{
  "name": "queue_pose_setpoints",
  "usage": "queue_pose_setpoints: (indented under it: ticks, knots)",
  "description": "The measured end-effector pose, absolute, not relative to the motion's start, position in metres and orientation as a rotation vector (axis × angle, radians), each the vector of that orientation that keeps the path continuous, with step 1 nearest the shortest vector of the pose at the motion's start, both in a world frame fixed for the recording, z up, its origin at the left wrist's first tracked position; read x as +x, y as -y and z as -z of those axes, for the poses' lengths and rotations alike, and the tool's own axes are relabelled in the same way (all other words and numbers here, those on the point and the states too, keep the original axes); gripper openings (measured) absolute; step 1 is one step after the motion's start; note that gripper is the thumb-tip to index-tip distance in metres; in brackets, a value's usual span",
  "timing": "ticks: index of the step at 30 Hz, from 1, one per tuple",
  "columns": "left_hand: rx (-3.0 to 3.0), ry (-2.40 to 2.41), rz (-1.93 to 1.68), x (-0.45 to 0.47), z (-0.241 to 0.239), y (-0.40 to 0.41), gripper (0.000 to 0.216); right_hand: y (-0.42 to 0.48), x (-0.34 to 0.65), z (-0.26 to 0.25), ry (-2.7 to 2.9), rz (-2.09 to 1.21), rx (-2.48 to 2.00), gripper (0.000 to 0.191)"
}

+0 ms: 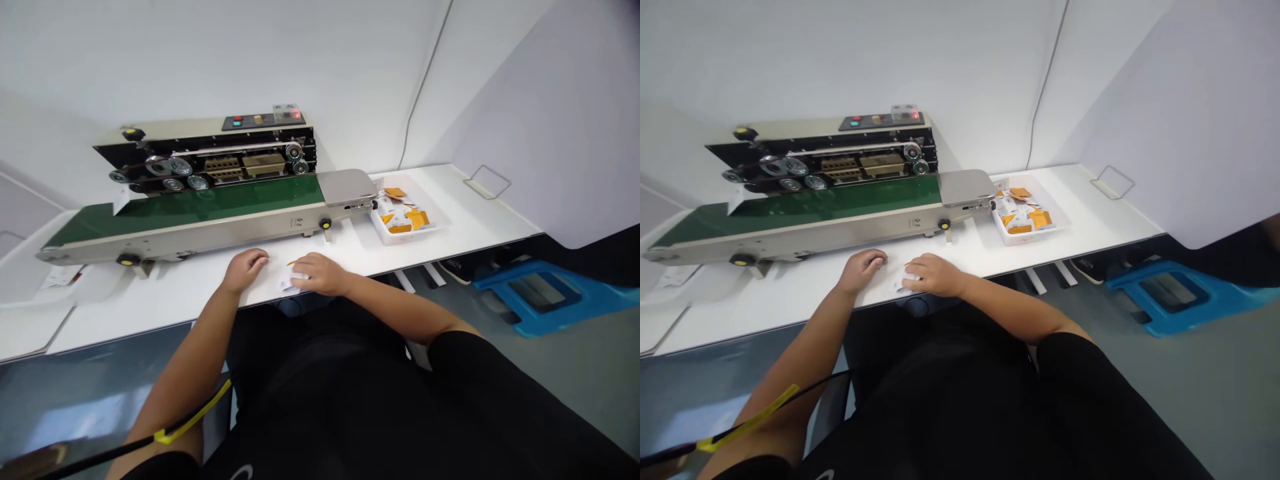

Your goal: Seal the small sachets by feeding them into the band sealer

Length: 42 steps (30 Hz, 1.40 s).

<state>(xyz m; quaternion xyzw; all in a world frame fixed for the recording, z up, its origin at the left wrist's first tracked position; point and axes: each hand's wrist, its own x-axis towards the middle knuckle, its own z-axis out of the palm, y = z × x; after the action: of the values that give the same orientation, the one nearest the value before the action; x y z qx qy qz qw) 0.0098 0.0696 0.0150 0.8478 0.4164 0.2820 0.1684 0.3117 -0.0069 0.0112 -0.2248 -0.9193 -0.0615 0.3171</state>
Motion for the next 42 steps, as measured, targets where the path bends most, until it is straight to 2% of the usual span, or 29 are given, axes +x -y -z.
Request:
queue_pose_setpoints:
  ticks: [6,9,11,19,23,26,30,36,38,42]
  knots:
    - [2.447,-0.978,-0.756,0.009,-0.012,-0.076,0.072,-0.026,0.247,0.007,2.496,-0.022,-0.927,0.042]
    - [2.492,-0.908,-0.653,0.012,-0.011,-0.080,0.070,-0.027,0.252,0.006,2.489,-0.211,-0.943,0.067]
    - [2.492,-0.890,-0.626,0.013,-0.010,-0.082,0.070,-0.023,0.256,0.005,2.492,-0.275,-0.940,0.074]
    - [2.496,-0.949,-0.638,0.012,-0.002,-0.081,0.095,-0.017,0.255,0.003,2.447,-0.291,-1.075,0.062]
    - [2.423,-1.038,-0.696,0.011,0.004,-0.079,0.090,-0.018,0.256,0.006,2.369,-0.252,-1.187,0.057]
    - [2.404,-1.081,-0.769,0.012,0.004,-0.075,0.085,-0.017,0.257,0.006,2.329,-0.261,-1.218,0.067]
    - [2.401,-1.059,-0.913,0.013,-0.002,-0.069,0.069,-0.015,0.261,0.004,2.258,-0.274,-1.196,0.081]
    - [2.243,-1.040,-1.110,0.010,-0.008,-0.057,0.063,-0.011,0.264,-0.001,2.003,-0.276,-1.207,0.063]
    - [2.195,-1.024,-1.124,0.009,-0.008,-0.054,0.068,-0.011,0.262,-0.004,1.928,-0.366,-1.212,0.055]
    - [2.355,-1.091,-1.049,0.012,-0.007,-0.053,0.084,-0.016,0.250,-0.010,1.736,-0.825,-1.165,0.051]
